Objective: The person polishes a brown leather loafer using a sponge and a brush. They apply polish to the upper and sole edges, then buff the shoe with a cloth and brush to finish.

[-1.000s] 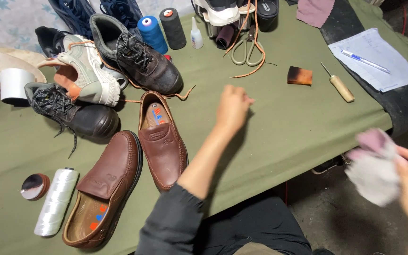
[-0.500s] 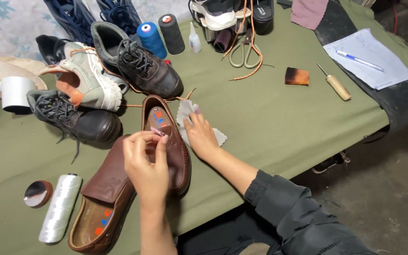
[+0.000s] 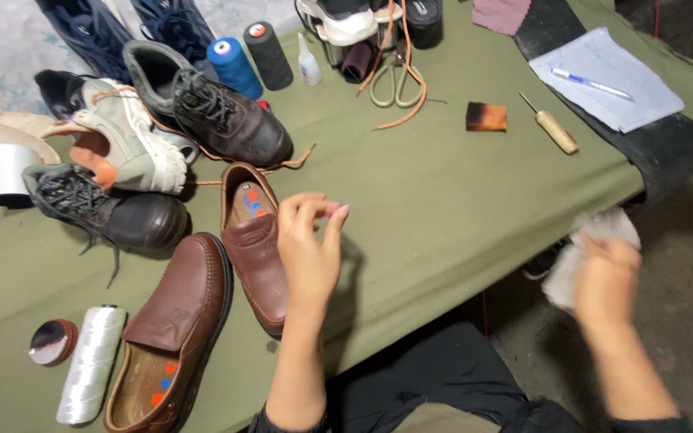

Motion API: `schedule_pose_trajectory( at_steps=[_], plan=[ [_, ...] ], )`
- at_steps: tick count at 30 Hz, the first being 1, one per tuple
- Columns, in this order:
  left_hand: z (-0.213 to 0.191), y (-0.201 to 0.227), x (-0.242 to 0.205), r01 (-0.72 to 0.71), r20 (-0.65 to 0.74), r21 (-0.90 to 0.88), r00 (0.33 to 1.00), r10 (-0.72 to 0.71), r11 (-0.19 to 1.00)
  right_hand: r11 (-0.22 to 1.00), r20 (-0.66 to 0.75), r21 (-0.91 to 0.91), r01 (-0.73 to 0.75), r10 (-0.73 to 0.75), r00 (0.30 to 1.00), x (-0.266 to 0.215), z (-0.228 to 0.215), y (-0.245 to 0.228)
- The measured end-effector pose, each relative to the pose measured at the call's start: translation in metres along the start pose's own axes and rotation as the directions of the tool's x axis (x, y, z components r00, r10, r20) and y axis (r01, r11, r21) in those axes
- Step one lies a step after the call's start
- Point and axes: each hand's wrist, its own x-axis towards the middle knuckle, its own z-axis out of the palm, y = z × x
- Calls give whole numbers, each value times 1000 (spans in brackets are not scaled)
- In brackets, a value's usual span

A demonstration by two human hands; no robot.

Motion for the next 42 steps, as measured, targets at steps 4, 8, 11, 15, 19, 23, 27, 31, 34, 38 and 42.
schedule_pose_trajectory(
  at_steps=[4, 8, 11, 15, 19, 23, 27, 31, 34, 38, 42],
  plan=[
    [49, -6, 8, -66, 110, -49, 991, 71, 997, 704, 389, -694, -149, 542, 745, -44, 55, 269],
    [103, -18, 27, -62, 184, 20, 981, 57, 998, 477, 234, -827, -299, 774, 588, -90, 65, 326],
    [146, -40, 49, -179, 194, 91, 968, 159, 980, 594, 336, -736, -325, 737, 587, -77, 30, 299],
    [184, -81, 66, -351, 241, 295, 927, 287, 889, 925, 142, -189, -331, 359, 922, -50, -72, 145],
    [178, -86, 50, -166, 211, 281, 971, 108, 945, 943, -441, 86, 322, -254, 861, -58, -170, -77],
    [112, -23, 11, -161, 338, 249, 938, 70, 955, 827, -547, 205, 523, -346, 762, -43, -167, -216],
    [45, 22, -29, -222, 328, 136, 930, 167, 966, 742, -454, 261, 617, -470, 757, 8, -96, -302],
    [15, 28, -72, -80, 193, 77, 979, 64, 994, 797, -260, -32, 603, -589, 765, 37, -29, -329],
    [13, 13, -105, -29, 185, 39, 982, 21, 999, 820, -298, -68, 568, -560, 773, 44, -37, -317],
    [9, 7, -118, -49, 200, 50, 979, 38, 998, 859, -403, -200, 471, -510, 760, 65, -43, -220],
    [-1, 3, -119, -129, 156, 72, 981, 116, 989, 996, -266, 79, 28, -6, 964, 23, -84, -76]
  ],
)
